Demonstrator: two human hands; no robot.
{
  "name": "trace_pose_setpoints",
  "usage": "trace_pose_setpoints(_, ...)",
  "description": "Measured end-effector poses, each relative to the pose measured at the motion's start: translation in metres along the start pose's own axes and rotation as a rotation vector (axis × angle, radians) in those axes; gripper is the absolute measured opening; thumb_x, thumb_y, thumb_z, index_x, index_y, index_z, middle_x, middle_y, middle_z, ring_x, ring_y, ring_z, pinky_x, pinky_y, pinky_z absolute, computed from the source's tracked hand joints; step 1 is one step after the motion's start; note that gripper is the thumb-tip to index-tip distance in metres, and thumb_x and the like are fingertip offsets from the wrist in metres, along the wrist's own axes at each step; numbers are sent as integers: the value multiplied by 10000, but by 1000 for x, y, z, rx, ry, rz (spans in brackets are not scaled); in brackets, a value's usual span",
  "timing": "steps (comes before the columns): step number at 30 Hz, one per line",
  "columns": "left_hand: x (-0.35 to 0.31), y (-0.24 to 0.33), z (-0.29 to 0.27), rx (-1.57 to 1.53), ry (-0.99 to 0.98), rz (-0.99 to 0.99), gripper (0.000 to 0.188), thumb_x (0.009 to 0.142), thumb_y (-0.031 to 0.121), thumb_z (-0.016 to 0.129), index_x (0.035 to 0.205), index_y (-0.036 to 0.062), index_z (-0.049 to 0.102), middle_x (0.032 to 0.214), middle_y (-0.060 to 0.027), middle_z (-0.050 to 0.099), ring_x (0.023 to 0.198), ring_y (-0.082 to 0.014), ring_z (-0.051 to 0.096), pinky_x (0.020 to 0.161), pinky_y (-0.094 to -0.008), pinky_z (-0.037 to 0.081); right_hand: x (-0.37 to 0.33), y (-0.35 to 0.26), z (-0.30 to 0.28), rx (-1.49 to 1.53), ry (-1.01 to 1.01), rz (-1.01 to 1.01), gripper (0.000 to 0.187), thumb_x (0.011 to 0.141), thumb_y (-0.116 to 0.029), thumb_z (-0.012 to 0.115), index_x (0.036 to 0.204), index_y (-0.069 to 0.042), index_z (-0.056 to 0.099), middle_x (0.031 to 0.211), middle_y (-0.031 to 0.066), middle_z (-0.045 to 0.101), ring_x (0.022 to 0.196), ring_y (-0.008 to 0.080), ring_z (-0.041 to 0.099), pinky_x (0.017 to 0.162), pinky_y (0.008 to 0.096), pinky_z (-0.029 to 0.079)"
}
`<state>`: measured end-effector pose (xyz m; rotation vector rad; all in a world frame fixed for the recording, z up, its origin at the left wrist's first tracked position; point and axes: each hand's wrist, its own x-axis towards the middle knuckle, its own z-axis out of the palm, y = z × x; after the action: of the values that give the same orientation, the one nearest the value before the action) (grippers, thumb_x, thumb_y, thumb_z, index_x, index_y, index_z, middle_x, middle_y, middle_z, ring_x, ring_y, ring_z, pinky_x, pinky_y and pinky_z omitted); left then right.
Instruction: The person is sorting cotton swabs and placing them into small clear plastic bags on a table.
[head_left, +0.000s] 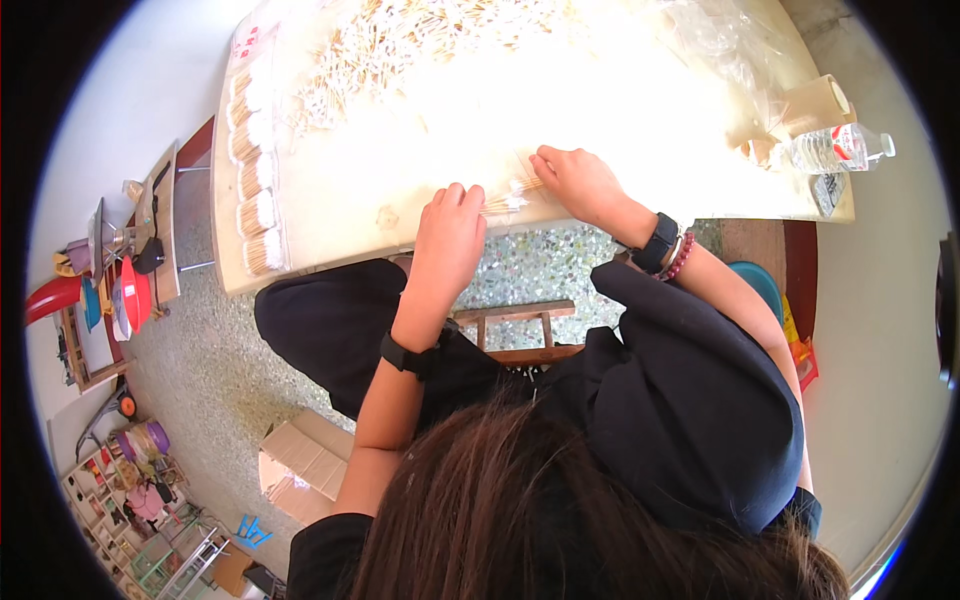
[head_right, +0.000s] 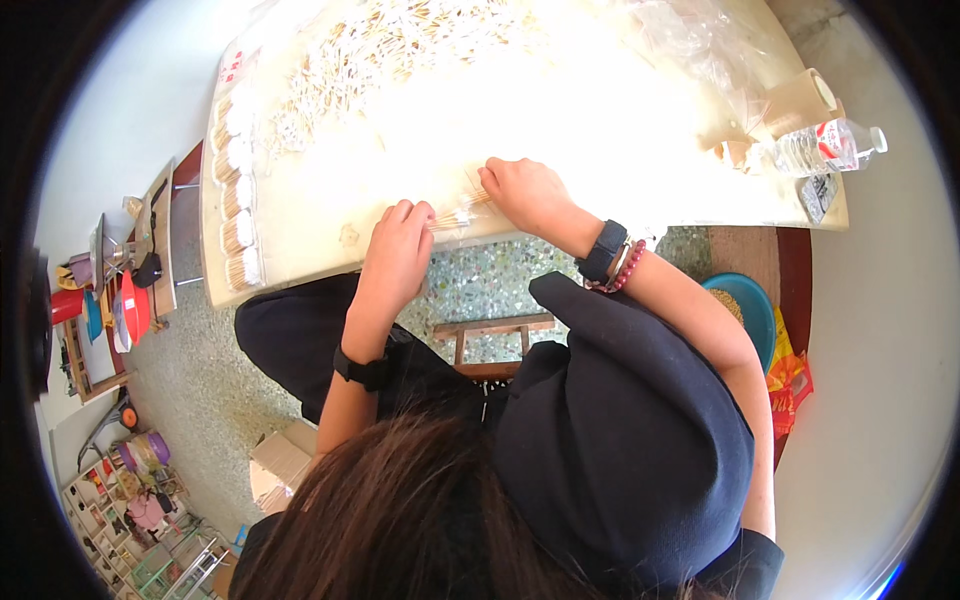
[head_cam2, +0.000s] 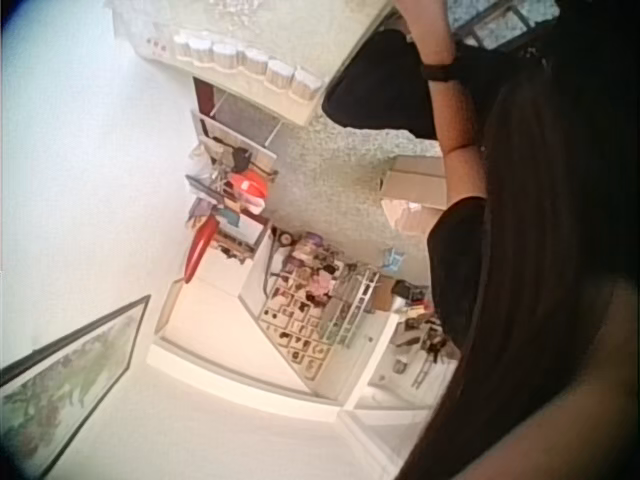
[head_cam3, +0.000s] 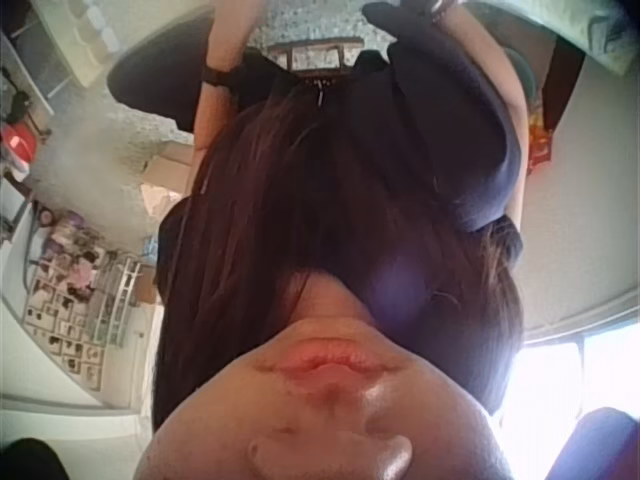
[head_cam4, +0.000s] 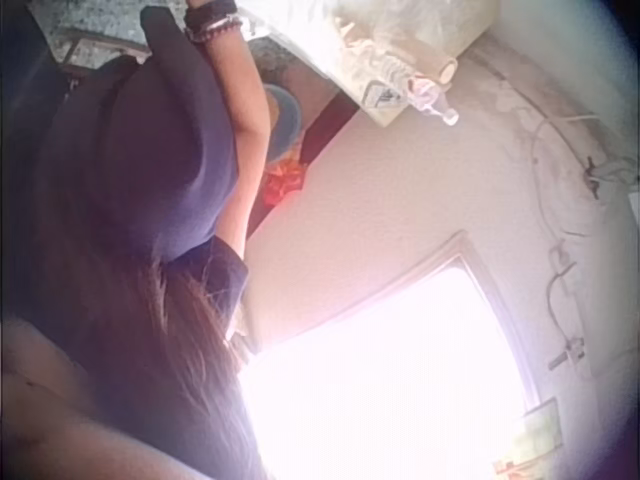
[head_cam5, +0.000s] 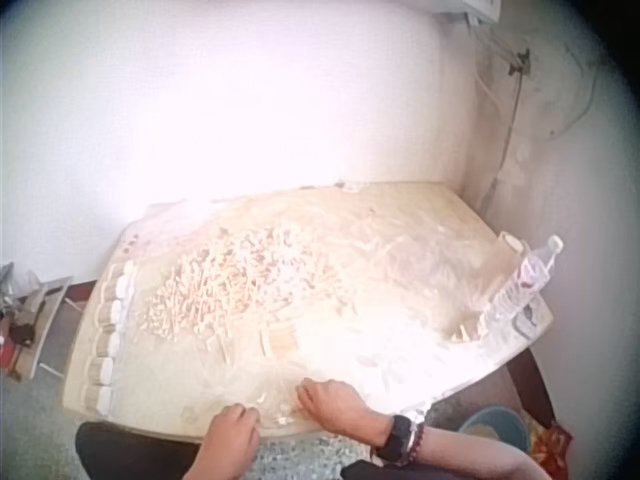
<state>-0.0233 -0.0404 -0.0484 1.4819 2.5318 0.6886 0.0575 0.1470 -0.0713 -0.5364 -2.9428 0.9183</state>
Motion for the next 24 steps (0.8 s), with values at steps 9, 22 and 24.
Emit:
trace_pose_setpoints(9,6,4,16,-182,133,-53,79,800,7,589,871,-18,615,856,-144,560,843,-304,564,761,-364,462,2,-10,3,37,-13,12,275,977,-266,341,958,-20,461,650,222,601,625,408,600,592,507,476)
trace_pose_setpoints(22,8,6,9,-438,48,-160,190,799,54,625,975,-4,578,893,-123,574,827,-228,582,763,-321,477,7,-8,8,62,-45,90,277,979,-279,339,985,-33,467,707,250,608,679,432,594,629,524,458)
trace_pose_setpoints(24,9,11,8,-471,67,-176,229,799,66,638,1011,8,575,911,-121,567,829,-225,577,765,-325,474,7,-6,11,120,-50,119,291,975,-273,344,979,-12,474,723,246,619,693,417,608,643,509,473)
